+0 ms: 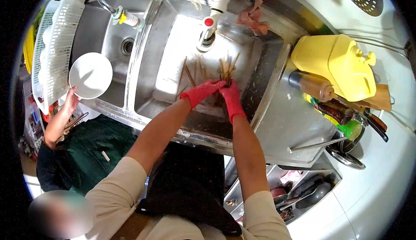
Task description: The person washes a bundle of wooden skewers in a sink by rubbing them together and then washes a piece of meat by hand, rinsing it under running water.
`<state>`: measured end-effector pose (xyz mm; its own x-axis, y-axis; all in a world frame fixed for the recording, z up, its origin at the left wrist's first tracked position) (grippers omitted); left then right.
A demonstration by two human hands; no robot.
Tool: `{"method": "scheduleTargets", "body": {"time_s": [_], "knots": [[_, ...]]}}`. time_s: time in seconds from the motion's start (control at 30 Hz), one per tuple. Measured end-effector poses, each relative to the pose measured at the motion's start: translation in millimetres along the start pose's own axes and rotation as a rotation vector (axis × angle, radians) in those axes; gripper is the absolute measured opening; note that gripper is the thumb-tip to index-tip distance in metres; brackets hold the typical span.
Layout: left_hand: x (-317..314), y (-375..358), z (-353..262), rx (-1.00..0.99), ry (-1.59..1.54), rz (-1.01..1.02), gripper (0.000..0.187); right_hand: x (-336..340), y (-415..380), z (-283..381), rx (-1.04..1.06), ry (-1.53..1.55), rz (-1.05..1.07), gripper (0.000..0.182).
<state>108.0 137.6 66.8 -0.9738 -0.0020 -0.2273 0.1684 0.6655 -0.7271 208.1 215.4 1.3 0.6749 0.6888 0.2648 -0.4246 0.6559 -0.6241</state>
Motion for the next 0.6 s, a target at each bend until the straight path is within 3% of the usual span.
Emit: {"method": "scheduleTargets", "body": {"time_s": [0.03, 0.1, 0.13, 0.2, 0.23, 0.3, 0.33, 0.37, 0.43, 0.47, 0.53, 0.6], "knots": [[5.2, 14.3, 13.3, 0.005, -0.001, -0.004, 0.083, -6.1, 9.5, -9.0, -0.002, 0.003, 0.005, 0.052], [20.4, 35.8, 16.3, -0.244, -0.169, -0.157, 0.081, -25.6, 24.5, -5.0, 0.212, 0.403, 0.136, 0.039], [20.2, 22.8, 0.9, -0.24, -0.171, -0.162, 0.081, -27.6, 20.1, 13.5, 0.208, 0.405, 0.141, 0.039], [10.3, 1.5, -22.4, -0.166, -0.501, -0.021, 0.074, -22.1, 14.2, 34.5, 0.033, 0.406, 0.042, 0.033], [9.7, 2.5, -23.1, -0.164, -0.507, -0.026, 0.074, -21.0, 16.2, 37.5, 0.029, 0.404, 0.049, 0.033], [14.5, 6.9, -29.0, -0.18, -0.466, -0.041, 0.069, 3.0, 19.6, 49.9, 0.089, 0.324, -0.17, 0.024], [17.9, 8.2, -31.1, -0.268, -0.431, -0.051, 0.065, 3.8, -0.1, 82.1, 0.011, 0.562, -0.115, 0.021], [17.2, 12.6, -22.6, -0.266, -0.438, -0.054, 0.065, 5.4, 1.1, 79.0, 0.006, 0.558, -0.111, 0.021], [30.4, 28.3, 8.8, -0.194, -0.476, -0.262, 0.062, 23.5, 11.6, 69.2, 0.061, 0.425, -0.17, 0.022], [32.7, 39.9, 28.9, -0.197, -0.48, -0.263, 0.062, 23.3, 10.9, 57.2, 0.063, 0.42, -0.168, 0.022], [45.7, 56.4, 70.4, -0.114, 0.037, -0.331, 0.059, 20.0, 7.7, 29.0, 0.273, 0.119, -0.163, 0.022], [38.4, 47.8, 91.6, -0.044, 0.035, -0.288, 0.066, 1.4, 30.0, -88.9, 0.368, -0.455, -0.252, 0.031]]}}
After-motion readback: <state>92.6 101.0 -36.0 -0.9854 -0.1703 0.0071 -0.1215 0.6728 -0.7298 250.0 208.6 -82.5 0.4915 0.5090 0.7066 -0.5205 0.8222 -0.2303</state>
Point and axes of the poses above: each hand's wrist, its own y-axis towards the middle knuckle, its own x-axis out of the back of the hand, z = x × y, the point moved 8 cm from there along y, towards the middle knuckle, and after that the axes turned 6 degrees about y, right-handed, at the moved point
